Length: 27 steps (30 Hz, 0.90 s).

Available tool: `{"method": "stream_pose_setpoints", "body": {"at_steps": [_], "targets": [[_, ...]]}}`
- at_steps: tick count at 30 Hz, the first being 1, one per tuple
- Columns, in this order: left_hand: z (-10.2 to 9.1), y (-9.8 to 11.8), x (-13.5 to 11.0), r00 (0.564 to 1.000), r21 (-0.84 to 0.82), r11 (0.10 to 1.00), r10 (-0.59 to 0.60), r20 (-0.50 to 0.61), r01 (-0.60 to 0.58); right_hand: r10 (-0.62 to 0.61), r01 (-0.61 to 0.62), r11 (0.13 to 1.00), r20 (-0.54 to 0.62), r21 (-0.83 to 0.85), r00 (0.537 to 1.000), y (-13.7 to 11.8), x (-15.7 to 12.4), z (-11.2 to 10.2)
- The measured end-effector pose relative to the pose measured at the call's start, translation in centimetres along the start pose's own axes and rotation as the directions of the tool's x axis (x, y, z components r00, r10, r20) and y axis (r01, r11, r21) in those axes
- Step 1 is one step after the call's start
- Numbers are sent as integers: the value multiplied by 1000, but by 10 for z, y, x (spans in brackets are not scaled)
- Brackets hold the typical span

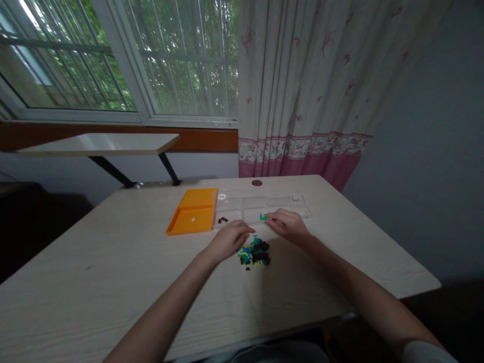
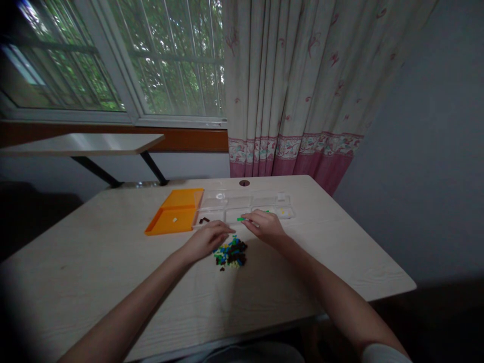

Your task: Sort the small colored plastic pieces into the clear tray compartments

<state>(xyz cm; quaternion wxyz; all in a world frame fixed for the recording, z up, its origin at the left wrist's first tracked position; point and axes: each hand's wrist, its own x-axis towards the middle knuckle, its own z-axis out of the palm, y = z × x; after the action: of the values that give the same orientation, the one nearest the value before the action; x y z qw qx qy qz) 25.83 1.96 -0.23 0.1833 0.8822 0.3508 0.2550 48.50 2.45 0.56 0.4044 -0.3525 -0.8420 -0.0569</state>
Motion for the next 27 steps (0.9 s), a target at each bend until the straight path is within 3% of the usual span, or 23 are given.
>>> {"method": "stream_pose_setpoints", "body": {"at_steps": [9,17,22,27], "targets": [[7,-5,5,996,193,981,10,92,-28,-17,19,999,-69,29,997,1,4,-9],[8,-2,5,995,197,980,-9,102,-12,-25,28,999,-75,34,997,4,3,-9],[8,-2,6,991,177,984,-1,134,-23,34,-31,998,71,-49,997,17,3,-22],[7,-2,5,993,176,984,-15,115,-6,222,-165,961,264,-221,939,58,-2,-37]]}}
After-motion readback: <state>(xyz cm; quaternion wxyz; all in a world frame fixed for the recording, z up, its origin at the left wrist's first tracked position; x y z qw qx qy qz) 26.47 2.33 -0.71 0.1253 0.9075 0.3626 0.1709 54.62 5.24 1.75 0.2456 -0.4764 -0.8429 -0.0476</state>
